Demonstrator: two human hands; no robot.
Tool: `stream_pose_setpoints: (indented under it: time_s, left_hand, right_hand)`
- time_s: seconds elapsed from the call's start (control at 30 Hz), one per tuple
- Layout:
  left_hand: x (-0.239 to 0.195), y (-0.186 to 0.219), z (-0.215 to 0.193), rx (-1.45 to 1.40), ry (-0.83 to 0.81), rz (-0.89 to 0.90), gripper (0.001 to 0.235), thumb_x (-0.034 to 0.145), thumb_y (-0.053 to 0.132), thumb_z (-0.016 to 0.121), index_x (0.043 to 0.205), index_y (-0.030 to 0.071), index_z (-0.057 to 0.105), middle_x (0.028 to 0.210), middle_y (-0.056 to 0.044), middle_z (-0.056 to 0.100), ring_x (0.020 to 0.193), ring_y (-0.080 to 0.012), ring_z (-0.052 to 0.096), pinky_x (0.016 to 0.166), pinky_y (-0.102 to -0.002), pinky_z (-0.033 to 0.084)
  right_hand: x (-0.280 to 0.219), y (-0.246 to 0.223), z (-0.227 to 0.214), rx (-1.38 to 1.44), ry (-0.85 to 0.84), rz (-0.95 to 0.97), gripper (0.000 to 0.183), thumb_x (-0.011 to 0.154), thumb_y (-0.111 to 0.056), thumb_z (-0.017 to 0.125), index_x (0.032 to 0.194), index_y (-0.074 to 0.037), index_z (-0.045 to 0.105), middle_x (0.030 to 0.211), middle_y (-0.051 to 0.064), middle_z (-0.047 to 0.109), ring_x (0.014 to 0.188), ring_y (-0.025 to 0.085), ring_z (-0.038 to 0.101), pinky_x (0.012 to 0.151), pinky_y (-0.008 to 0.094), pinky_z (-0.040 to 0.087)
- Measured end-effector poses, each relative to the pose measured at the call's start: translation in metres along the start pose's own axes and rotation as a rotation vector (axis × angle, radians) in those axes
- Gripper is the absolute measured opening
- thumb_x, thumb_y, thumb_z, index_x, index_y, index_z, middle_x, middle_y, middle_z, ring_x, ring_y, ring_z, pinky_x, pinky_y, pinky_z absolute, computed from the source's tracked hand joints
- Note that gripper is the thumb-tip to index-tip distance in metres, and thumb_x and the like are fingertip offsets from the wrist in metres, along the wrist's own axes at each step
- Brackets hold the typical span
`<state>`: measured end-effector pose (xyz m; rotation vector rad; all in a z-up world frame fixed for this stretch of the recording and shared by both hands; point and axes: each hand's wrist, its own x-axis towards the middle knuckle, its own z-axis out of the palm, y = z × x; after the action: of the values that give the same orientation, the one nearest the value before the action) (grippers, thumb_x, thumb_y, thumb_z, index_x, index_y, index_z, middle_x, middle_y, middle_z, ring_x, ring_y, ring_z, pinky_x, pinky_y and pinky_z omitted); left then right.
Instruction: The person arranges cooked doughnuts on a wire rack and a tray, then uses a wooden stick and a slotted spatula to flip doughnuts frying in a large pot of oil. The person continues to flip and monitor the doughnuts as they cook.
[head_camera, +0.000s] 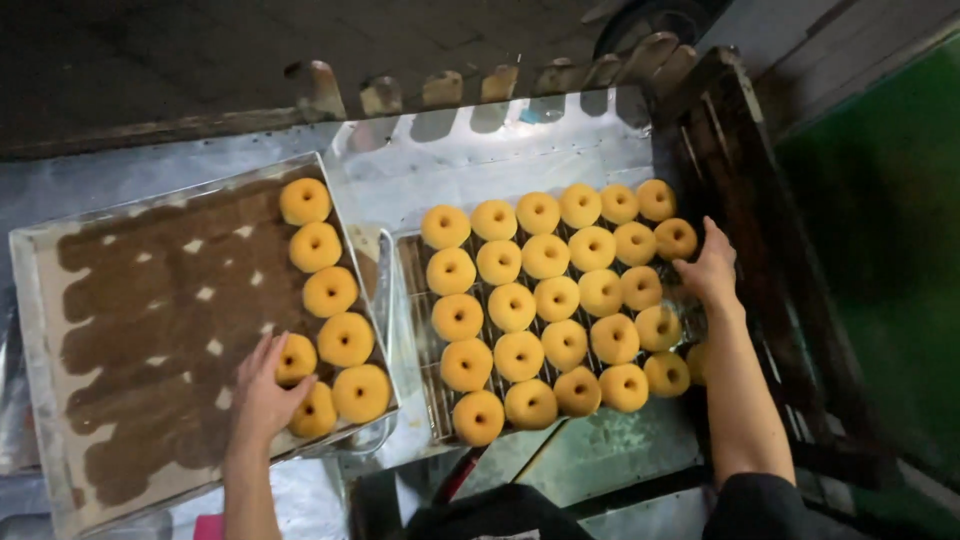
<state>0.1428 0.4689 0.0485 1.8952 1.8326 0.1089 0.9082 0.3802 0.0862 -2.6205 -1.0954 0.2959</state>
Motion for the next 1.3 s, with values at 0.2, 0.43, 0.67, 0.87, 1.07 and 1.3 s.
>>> stream_pose_setpoints:
  time_s: [0.2, 0.43, 0.67, 0.87, 1.07, 1.3]
  left_hand:
    - [-0.001, 0.056, -0.053, 0.069, -0.199, -0.115, 0.092, 0.078, 0.037, 0.082, 0.158, 0.03, 0.038, 0.165, 0.004, 0.036, 0.149, -0.0284, 0.036, 0.116, -0.054, 0.038]
    - [0.002, 0.076, -0.063, 0.101, -0.243, -0.146, 0.093, 0.08, 0.032, 0.082, 0.16, 0.032, 0.033, 0.165, 0.003, 0.035, 0.148, -0.0268, 0.036, 0.116, -0.055, 0.039]
    - [0.013, 0.031, -0.018, 0.218, 0.018, -0.046, 0.084, 0.079, 0.056, 0.072, 0.155, 0.029, 0.047, 0.153, -0.003, 0.053, 0.136, -0.0322, 0.051, 0.101, -0.052, 0.047]
    - [0.001, 0.024, 0.009, 0.067, 0.372, -0.038, 0.066, 0.089, 0.057, 0.069, 0.142, 0.018, 0.064, 0.124, -0.015, 0.072, 0.111, -0.0379, 0.069, 0.085, -0.053, 0.055]
    - [-0.016, -0.012, 0.034, -0.271, 0.361, -0.182, 0.054, 0.105, 0.052, 0.05, 0.15, 0.022, 0.052, 0.132, -0.019, 0.064, 0.129, -0.0381, 0.059, 0.106, -0.052, 0.046]
    - [-0.031, -0.001, -0.011, -0.69, 0.339, -0.296, 0.054, 0.109, 0.046, 0.042, 0.152, 0.013, 0.048, 0.148, -0.015, 0.057, 0.136, -0.0319, 0.054, 0.113, -0.048, 0.04]
  right_hand:
    - [0.015, -0.049, -0.03, -0.179, -0.373, -0.063, 0.117, 0.077, -0.01, 0.087, 0.166, -0.02, 0.013, 0.168, 0.007, 0.027, 0.146, 0.044, 0.03, 0.104, 0.066, 0.039]
    - [0.019, -0.008, 0.003, 0.093, -0.21, -0.086, 0.112, 0.072, -0.014, 0.086, 0.164, -0.013, 0.023, 0.153, 0.022, 0.042, 0.14, 0.04, 0.043, 0.112, 0.051, 0.039]
    - [-0.023, 0.029, 0.041, 1.399, -0.109, 0.207, 0.071, 0.086, -0.029, 0.076, 0.151, -0.019, 0.049, 0.142, 0.015, 0.058, 0.127, 0.024, 0.059, 0.103, 0.04, 0.05]
    - [-0.12, -0.164, 0.033, 1.864, -0.459, 0.341, 0.059, 0.089, -0.063, 0.063, 0.126, -0.017, 0.069, 0.133, 0.014, 0.069, 0.116, 0.041, 0.068, 0.096, 0.071, 0.047]
    - [-0.204, -0.375, 0.097, 1.303, -1.092, -0.3, 0.047, 0.091, -0.03, 0.067, 0.134, -0.01, 0.063, 0.133, 0.017, 0.067, 0.109, 0.031, 0.069, 0.085, 0.054, 0.059]
    - [-0.286, -0.527, 0.194, -0.128, -0.445, -1.245, 0.1, 0.077, -0.073, 0.068, 0.159, -0.029, 0.034, 0.157, 0.002, 0.038, 0.14, 0.027, 0.041, 0.121, 0.056, 0.029]
